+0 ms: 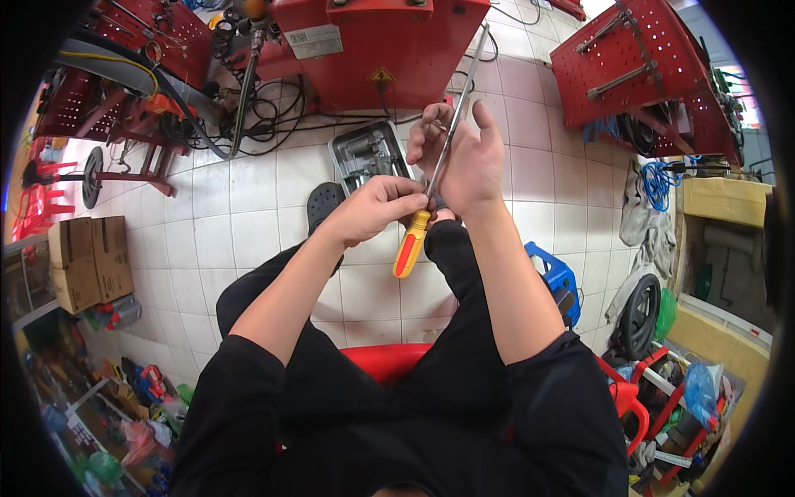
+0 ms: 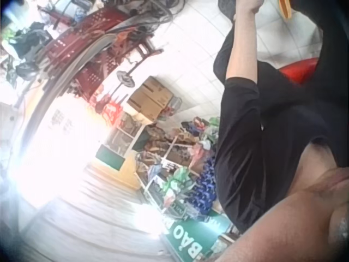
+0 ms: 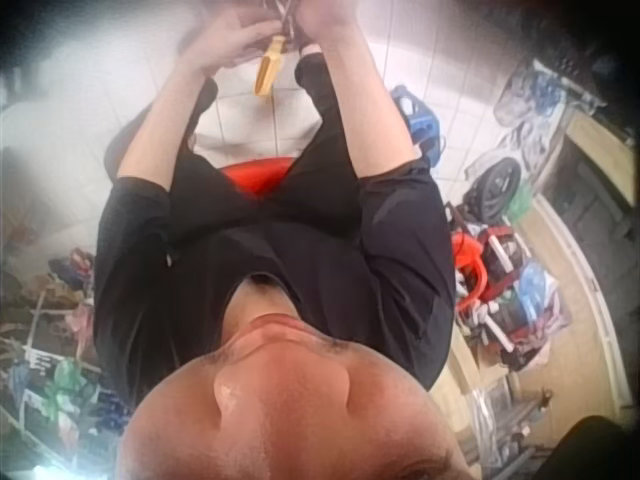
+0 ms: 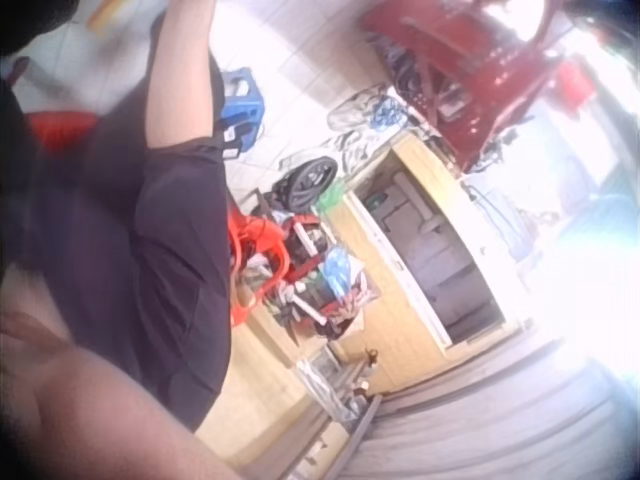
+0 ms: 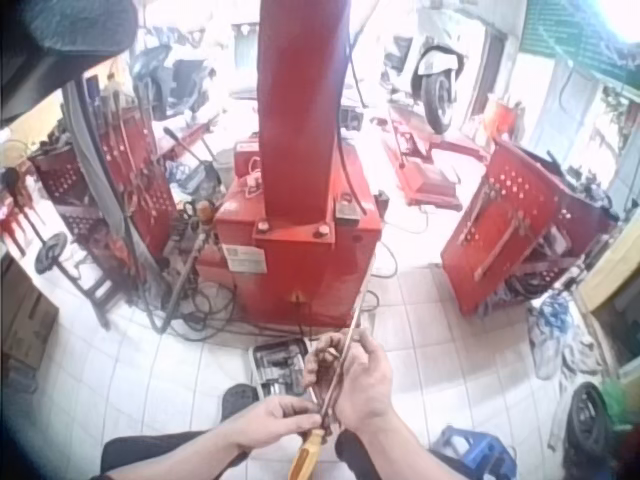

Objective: The person sits on a stool in a workshop and uses a screwdriver to disassemble a mechanical part held in their lap. They remove a screw and a small metal piece, placing them into a metal tray on the floor, then continue to manipulate the part with their hands.

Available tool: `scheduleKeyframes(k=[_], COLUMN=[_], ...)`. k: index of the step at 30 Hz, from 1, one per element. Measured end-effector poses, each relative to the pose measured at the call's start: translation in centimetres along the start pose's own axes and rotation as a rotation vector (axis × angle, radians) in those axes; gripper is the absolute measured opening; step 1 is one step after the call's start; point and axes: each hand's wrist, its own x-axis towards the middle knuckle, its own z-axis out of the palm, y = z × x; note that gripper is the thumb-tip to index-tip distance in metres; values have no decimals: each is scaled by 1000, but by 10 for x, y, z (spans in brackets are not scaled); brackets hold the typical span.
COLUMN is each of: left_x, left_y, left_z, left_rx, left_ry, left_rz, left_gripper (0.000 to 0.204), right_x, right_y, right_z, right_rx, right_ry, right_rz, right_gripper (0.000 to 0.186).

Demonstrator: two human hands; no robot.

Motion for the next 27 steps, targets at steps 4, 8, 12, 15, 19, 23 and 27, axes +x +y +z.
scheduleKeyframes(k=[4,8,12,15,19,23,27], left_x=[-2,0,-5,-10,-12,-17,-15], left_y=[4,4,8,24,35,43,42], left_z=[0,-3,-6,-18,-42,-45,-43], left_rx=[149,153,104,118,37,-42,71], left_ry=[73,29,128,271,465,561,521], left_rz=[52,97,185,275,470,480,476], left_gripper=[21,20,20,19,14,14,15], right_x=[-1,0,-1,-5,-16,-17,-15], right_y=[3,6,14,22,23,44,49], right_z=[-1,-3,-1,2,24,28,25], right_rx=[-111,-284,-514,-782,-1307,-1430,-1416], right_ry=[-1,-87,-77,-70,-141,-134,-123], right_rz=[-50,-51,-32,-62,-35,39,103], right_gripper=[52,51,51,47,60,63,54])
